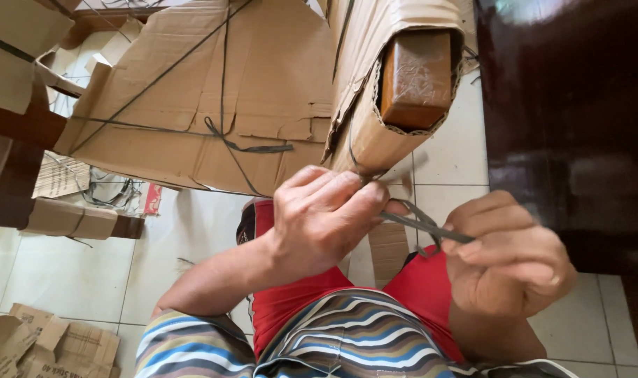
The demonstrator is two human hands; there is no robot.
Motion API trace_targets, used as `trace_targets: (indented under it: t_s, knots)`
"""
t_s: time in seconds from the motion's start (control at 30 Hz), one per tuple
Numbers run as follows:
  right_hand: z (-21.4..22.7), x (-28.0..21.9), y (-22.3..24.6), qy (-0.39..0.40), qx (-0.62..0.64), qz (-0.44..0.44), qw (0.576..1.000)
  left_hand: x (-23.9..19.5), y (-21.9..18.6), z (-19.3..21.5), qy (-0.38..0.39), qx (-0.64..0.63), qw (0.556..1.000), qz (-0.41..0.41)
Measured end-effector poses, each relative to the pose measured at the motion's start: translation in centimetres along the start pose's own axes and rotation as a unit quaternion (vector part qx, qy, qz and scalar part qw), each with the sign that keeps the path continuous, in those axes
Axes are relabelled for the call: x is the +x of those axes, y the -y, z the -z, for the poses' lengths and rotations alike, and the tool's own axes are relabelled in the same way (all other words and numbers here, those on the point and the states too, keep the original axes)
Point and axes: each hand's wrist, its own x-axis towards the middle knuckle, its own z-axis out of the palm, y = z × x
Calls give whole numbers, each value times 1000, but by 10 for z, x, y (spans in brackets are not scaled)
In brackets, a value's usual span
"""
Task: Wrapping the legs and frame of a wooden chair with cardboard and securing it with plastic ties for protection.
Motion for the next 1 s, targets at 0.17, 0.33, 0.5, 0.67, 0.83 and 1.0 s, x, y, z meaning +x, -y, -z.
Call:
trace_targets:
  t_s: [0.17,0.33,0.5,0.67,0.83,1.0]
  knots:
    - [6,-5,12,58,0,-18,998,-13,-24,-4,6,-406,887,220]
    - [48,12,3,285,31,45,957,-13,-30,-10,-17,-475,853,217]
    - [50,13,2,298,17,61,953,-11,-19,-15,-1,-410,905,114]
    - [19,6,11,80,-55,51,994,-17,-23,-23,-40,-368,924,95]
    - [23,6,16,106,-26,47,993,-24,-49,-24,-21,-653,727,211]
    - [29,13,16,225,42,60,972,-24,-60,-24,-70,-811,510,277]
